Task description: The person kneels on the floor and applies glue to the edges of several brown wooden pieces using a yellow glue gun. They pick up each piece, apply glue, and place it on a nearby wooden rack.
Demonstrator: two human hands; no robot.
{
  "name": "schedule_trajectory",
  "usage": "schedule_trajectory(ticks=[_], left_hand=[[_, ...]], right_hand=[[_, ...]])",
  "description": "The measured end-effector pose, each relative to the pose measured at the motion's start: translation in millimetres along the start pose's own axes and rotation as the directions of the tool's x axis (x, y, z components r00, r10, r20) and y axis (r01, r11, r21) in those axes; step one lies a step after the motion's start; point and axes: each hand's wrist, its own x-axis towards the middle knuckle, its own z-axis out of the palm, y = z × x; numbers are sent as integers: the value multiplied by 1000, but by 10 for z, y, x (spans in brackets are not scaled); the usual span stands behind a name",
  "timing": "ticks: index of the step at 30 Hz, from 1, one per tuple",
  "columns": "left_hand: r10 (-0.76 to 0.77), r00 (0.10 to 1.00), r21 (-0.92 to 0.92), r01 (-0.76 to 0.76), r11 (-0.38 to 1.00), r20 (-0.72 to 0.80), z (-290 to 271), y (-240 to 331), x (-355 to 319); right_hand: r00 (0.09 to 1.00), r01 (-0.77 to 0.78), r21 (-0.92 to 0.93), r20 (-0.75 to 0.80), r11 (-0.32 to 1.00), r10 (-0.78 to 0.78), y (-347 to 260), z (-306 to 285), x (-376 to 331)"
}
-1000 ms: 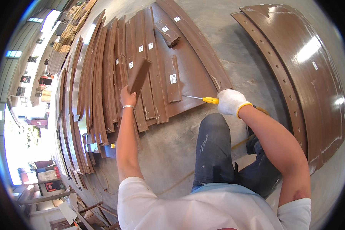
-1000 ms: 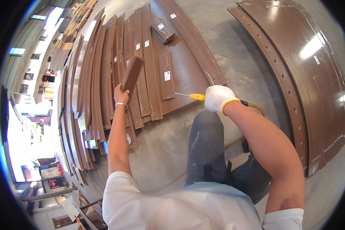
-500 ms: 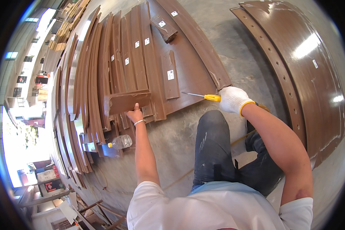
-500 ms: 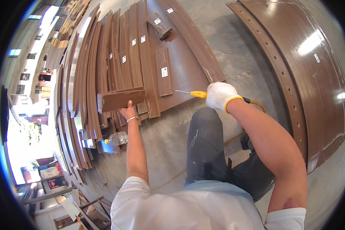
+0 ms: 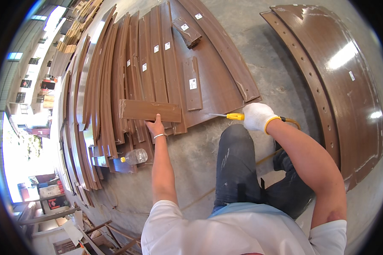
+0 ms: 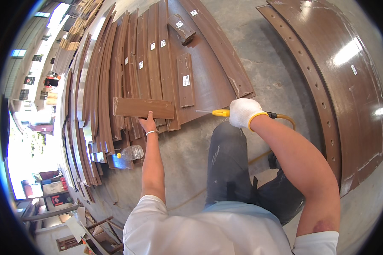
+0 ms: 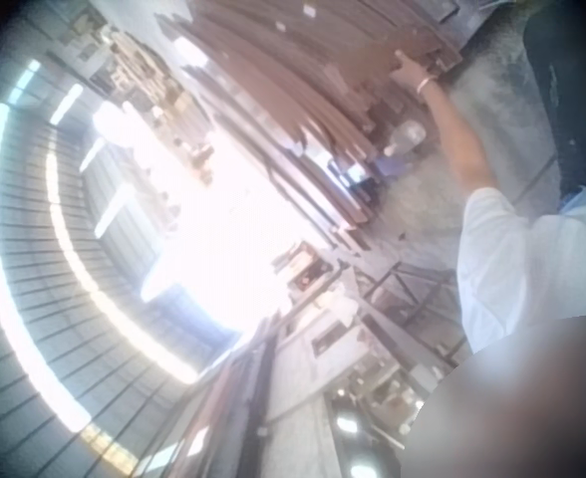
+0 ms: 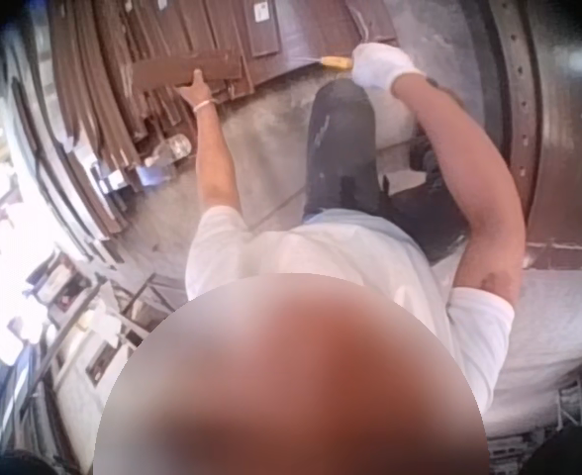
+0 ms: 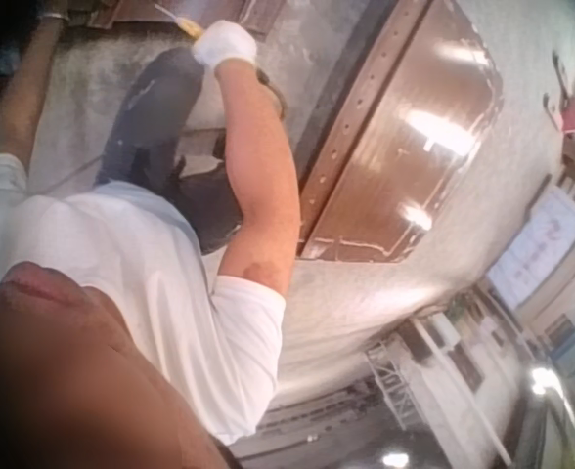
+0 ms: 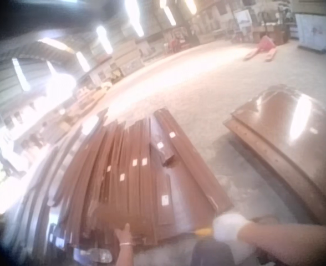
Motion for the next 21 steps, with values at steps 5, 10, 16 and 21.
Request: schedule_trajectory(ticks=[5,10,16,21], left_hand=[[-65,996,-235,79,969,68,-24,-26,39],[-104,995,-268,102,958,7,201,178,175],[-216,975,-468,169,867,-49,401,517,133],[-290,957,-679,208,704,-8,260,684,-3]], right_hand=[[982,141,-104,137,985,-126,-152,71,-43],[986,-7,69,-163,998,18,-225,-49,16],[980,48,36,-197,998,-40,-330,-15,42],[990,-21,27,-139,999,25,-373,40,88]])
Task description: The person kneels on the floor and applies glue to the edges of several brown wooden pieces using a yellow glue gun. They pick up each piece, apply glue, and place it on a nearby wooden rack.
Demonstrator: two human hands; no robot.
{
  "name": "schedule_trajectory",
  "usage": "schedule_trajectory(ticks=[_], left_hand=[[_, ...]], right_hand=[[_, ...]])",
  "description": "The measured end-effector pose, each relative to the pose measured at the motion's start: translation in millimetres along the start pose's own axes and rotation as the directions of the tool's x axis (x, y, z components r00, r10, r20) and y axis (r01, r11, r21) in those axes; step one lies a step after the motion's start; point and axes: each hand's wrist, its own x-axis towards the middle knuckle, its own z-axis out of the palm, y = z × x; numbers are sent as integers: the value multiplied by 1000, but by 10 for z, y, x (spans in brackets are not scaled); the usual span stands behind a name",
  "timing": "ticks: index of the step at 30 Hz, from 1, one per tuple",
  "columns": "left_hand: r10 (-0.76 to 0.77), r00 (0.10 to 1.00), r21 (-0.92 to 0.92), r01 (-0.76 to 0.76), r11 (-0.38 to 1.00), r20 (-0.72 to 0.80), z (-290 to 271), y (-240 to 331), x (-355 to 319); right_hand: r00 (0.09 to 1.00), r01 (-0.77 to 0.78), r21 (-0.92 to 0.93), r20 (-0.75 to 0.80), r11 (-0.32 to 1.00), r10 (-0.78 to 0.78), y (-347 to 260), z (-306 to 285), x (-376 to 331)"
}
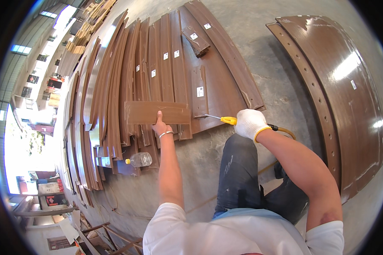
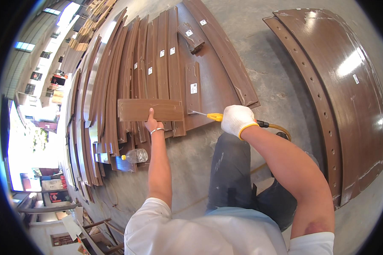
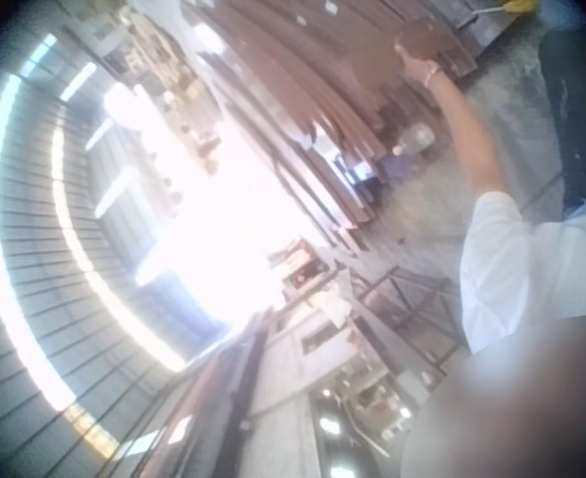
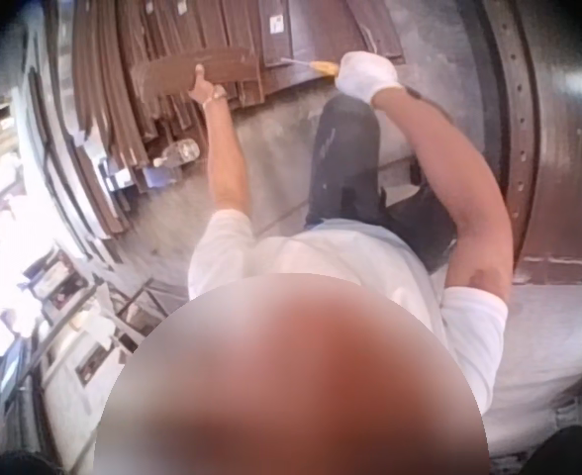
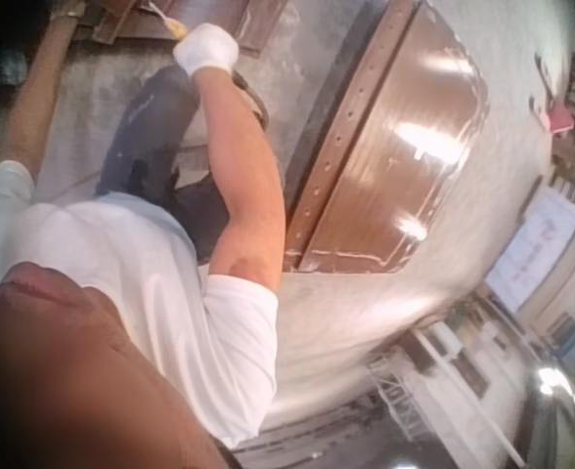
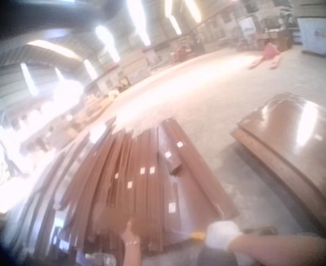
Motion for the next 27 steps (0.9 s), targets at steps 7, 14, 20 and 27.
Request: schedule_trajectory(ticks=[7,14,20,27], left_hand=[[-129,992,-267,125,955,2,58,-11,-196],[-200,975,-345,223,912,102,71,-190,-358],[-219,952,-360,285,888,213,131,-443,-471],[-334,939,-415,338,845,84,296,-127,-406]], right_hand=[[999,34,34,-17,999,-34,-193,5,24],[969,220,106,-140,970,-204,-717,-147,-32],[996,86,104,-29,991,-83,-631,-250,25],[989,143,112,-56,983,-137,-479,-167,25]])
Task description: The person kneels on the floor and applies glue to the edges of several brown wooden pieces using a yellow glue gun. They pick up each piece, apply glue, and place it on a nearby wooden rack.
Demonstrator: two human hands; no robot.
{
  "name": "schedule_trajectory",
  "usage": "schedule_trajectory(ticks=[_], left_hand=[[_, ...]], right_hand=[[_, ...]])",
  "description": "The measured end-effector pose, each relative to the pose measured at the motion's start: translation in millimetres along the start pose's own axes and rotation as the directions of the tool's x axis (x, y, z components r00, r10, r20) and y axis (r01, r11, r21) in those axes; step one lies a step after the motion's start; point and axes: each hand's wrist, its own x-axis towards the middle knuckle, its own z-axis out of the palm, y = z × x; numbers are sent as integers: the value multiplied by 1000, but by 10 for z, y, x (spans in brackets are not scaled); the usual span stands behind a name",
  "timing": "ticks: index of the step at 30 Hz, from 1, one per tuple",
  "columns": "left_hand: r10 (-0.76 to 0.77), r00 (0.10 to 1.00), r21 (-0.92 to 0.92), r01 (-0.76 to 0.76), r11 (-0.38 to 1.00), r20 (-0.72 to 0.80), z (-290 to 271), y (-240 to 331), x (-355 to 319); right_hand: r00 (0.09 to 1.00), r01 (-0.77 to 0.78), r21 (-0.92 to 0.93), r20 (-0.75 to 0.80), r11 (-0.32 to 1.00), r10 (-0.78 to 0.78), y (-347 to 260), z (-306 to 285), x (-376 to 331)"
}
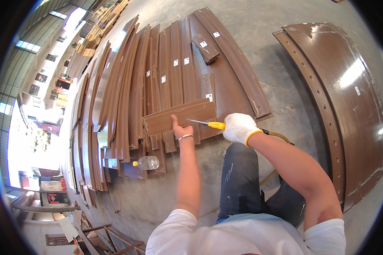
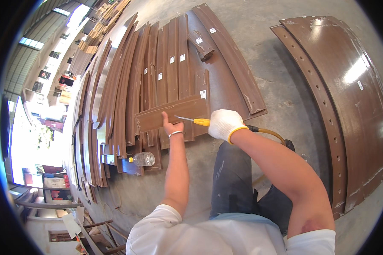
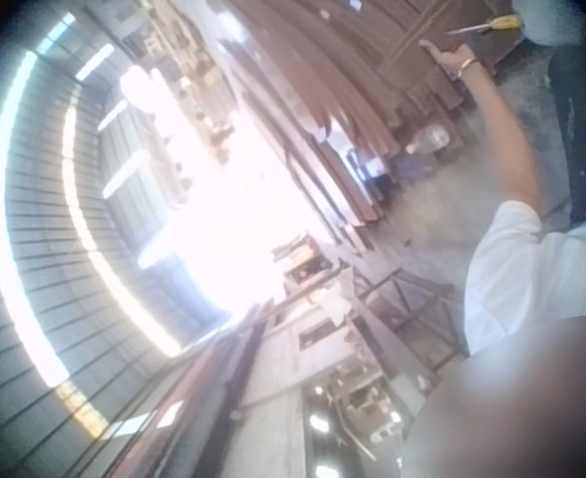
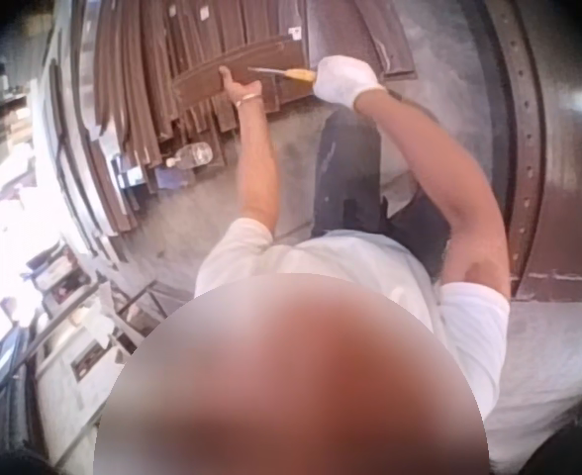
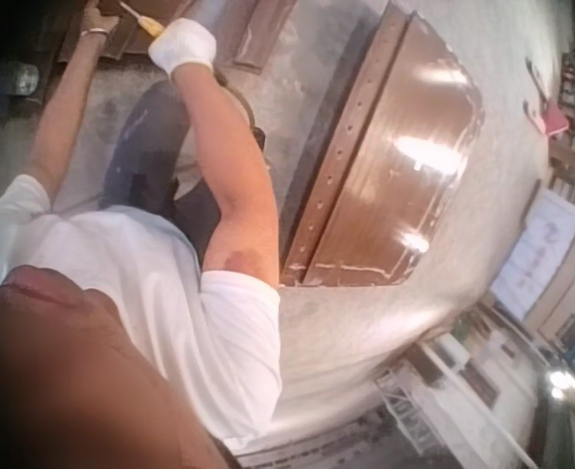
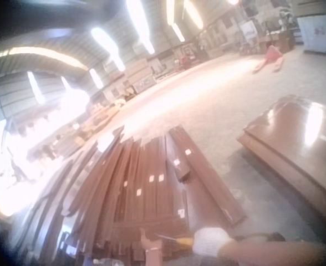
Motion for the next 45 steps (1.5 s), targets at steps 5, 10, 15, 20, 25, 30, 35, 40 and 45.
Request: schedule_trajectory(ticks=[5,10,15,20,25,30,35,40,45], left_hand=[[182,977,136,-166,977,-113,136,241,-8],[437,809,829,-517,213,392,101,541,158],[17,532,369,-564,-739,847,31,806,197],[-347,262,-116,-624,-772,900,-26,1033,71],[-442,189,-218,-662,-717,877,-65,1018,-92],[-453,148,-241,-682,-690,879,-115,980,-342],[-490,132,-283,-678,-678,861,-114,971,-477],[-469,201,-255,-627,-736,860,-133,1138,-312],[-489,285,-318,-482,-817,824,-294,1512,-197]], right_hand=[[999,-19,-18,26,1000,20,129,-11,-38],[998,-38,31,-44,999,39,135,-120,-97],[999,-38,-10,1,999,38,182,-291,-190],[987,-82,-95,132,992,94,151,-317,-193],[997,-42,-65,67,997,47,76,-308,-162],[999,22,-20,-36,1000,-23,-88,-174,-116],[997,70,-31,29,997,-69,-172,-94,-112],[973,117,-137,215,984,-86,-27,-213,-96],[952,144,-197,295,970,-81,101,-127,-73]])
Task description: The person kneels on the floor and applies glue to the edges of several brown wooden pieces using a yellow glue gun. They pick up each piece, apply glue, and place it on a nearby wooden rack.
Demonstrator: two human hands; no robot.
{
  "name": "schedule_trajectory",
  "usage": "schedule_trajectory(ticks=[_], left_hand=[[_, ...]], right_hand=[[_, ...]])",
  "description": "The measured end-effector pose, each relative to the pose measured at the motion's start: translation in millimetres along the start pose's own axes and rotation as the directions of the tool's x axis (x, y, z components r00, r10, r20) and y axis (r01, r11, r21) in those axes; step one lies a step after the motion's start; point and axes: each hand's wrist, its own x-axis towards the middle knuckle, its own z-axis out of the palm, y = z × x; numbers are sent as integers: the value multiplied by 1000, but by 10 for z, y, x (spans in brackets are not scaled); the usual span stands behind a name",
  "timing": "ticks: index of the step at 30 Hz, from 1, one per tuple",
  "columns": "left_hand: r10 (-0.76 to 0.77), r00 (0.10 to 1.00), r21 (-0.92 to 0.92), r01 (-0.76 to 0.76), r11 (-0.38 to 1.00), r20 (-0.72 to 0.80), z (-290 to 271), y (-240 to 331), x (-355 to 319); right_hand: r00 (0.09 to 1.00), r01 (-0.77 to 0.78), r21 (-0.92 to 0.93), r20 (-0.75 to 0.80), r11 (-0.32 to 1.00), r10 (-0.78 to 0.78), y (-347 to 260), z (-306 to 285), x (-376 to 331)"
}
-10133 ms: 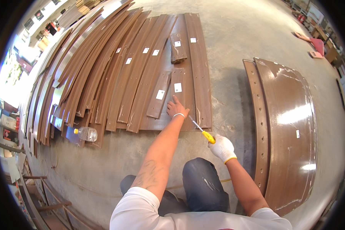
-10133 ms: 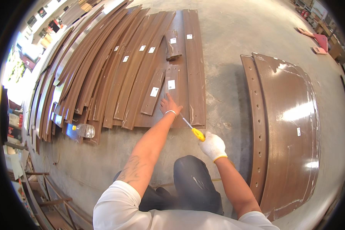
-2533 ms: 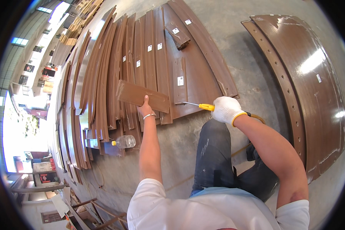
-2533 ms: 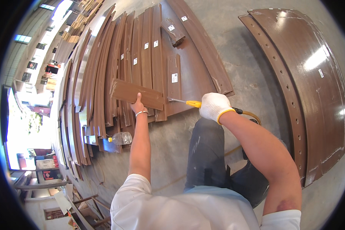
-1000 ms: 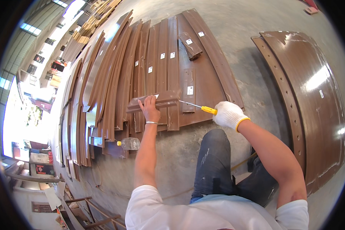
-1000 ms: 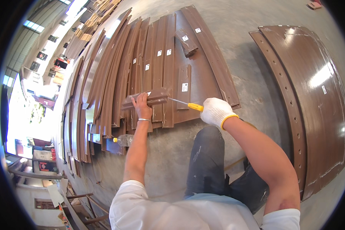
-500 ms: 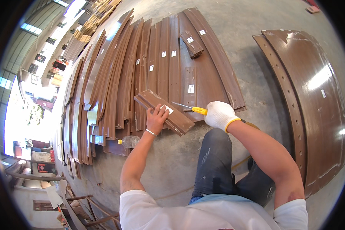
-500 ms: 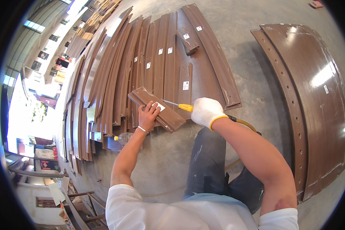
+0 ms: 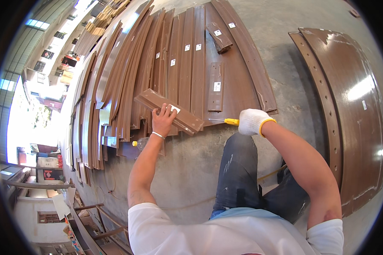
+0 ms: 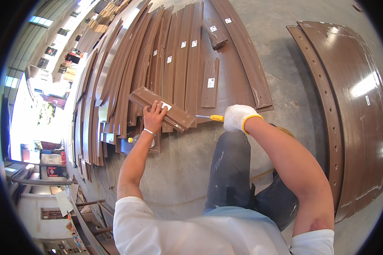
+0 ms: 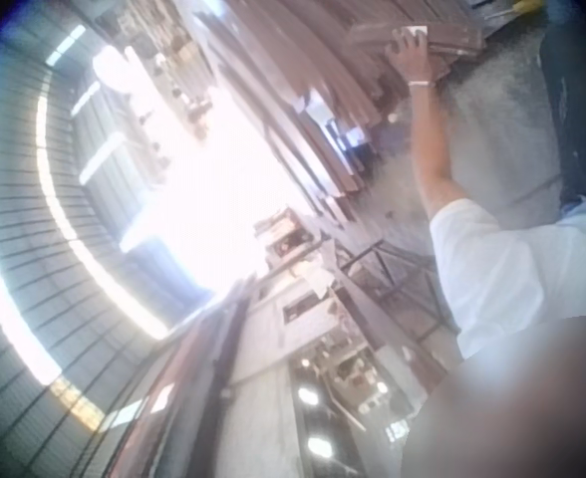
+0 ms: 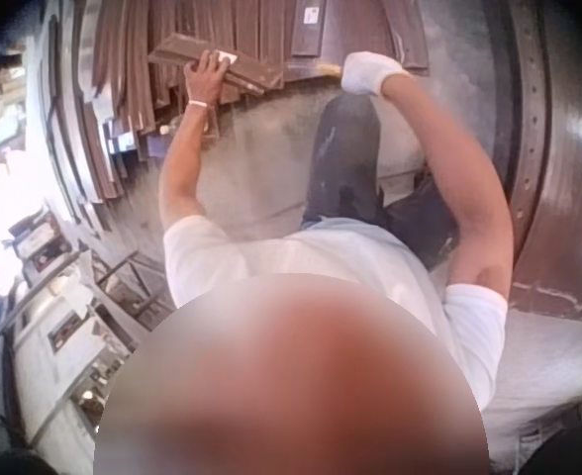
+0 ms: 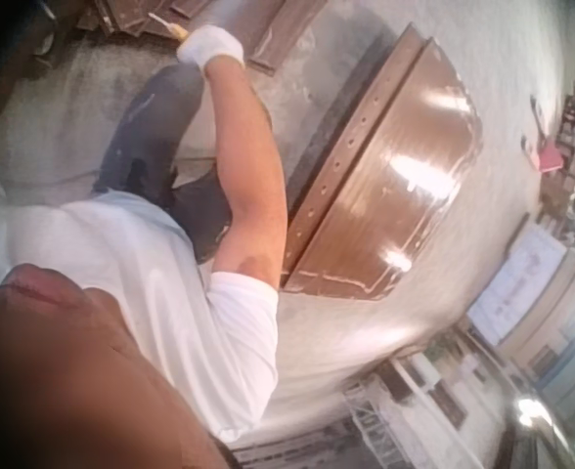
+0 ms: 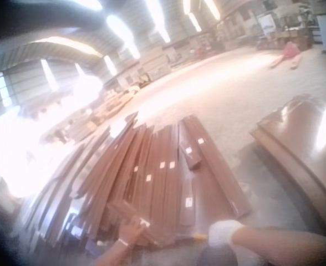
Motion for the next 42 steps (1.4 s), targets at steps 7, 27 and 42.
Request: schedule_trajectory(ticks=[7,27,42], left_hand=[[-113,993,134,116,984,-32,-34,-44,-112],[-333,925,-26,344,939,182,-387,277,-237],[-798,188,-442,890,-107,572,-408,592,-910]], right_hand=[[1000,1,12,-26,1000,0,-129,255,43],[986,-111,37,-121,993,115,-160,150,283],[925,355,-148,-86,923,-369,-460,376,300]])
